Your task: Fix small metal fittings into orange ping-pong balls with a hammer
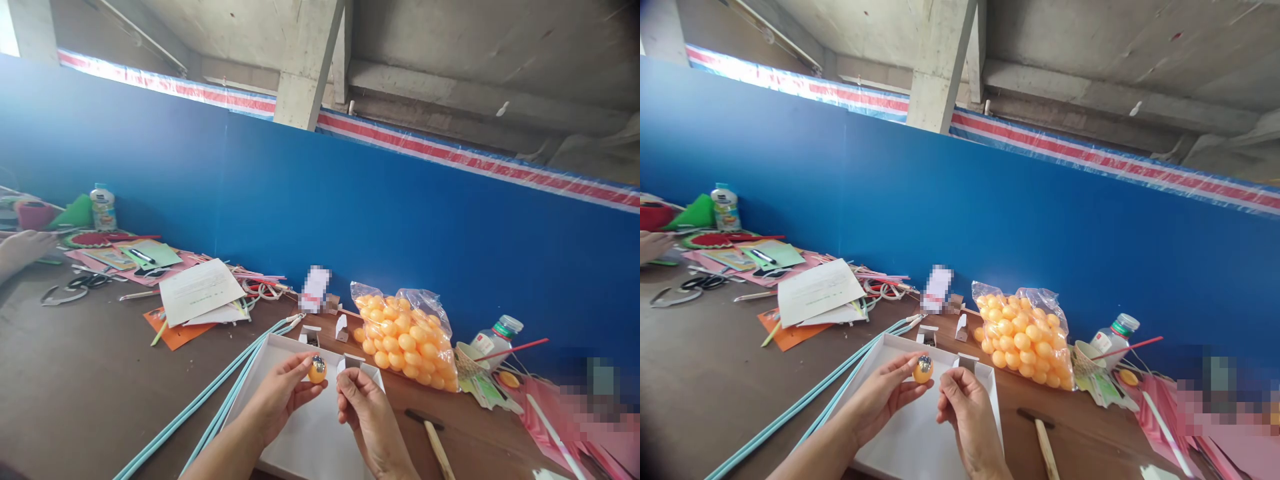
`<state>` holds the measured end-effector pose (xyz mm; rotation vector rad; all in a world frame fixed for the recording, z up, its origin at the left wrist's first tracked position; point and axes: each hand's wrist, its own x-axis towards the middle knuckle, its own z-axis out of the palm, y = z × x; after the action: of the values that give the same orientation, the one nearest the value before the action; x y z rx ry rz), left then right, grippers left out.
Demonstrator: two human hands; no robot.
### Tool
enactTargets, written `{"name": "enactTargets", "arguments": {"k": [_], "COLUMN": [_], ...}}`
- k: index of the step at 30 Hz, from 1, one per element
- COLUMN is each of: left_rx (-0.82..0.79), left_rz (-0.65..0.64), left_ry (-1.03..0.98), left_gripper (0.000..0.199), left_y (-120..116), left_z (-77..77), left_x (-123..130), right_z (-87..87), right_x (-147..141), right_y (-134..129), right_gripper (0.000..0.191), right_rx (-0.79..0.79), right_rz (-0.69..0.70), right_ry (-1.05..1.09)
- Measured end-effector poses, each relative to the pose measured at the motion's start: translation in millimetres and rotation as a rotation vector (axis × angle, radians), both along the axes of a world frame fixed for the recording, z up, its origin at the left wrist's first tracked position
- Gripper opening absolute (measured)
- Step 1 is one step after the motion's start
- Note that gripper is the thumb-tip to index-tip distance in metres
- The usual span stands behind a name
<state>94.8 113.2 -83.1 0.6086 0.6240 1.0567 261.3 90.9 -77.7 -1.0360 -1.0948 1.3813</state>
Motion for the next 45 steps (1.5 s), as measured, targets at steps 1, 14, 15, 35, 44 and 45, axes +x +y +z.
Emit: {"name": "enactTargets", "arguments": {"k": [1,14,15,35,44,45], "left_rx": [0.006,0.069,0.076,0.127,0.156,0.156], "left_rz": [0.000,-0.007,-0.010,0.006,0.004,0.001], "left_ry": [0.000,-0.007,-0.014,0.000,0.006,0.009], "left_gripper": [0.037,0.024,0.024,0.031,0.029,0.029], "left_y": [0,-5,-5,-8,-7,-7], "left_z": [-0.5,1.9,1.9,7.5,4.9,4.5], "left_x": [0,3,3,3,3,3], "right_z": [0.5,-4.3,-4.5,-8.5,-11.2,-11.0], "right_x": [-1,-14,-14,-11,-11,-11], "right_y": [-1,-3,-2,3,2,2], "right_gripper": [0.022,0.021,0.021,0.022,0.022,0.022], "right_rx": [-0.004,0.111,0.115,0.070,0.084,0.085], "right_rz": [0.006,-0.019,-0.024,-0.048,-0.059,-0.058], "right_ry": [-0.003,-0.122,-0.130,-0.144,-0.153,-0.154]}}
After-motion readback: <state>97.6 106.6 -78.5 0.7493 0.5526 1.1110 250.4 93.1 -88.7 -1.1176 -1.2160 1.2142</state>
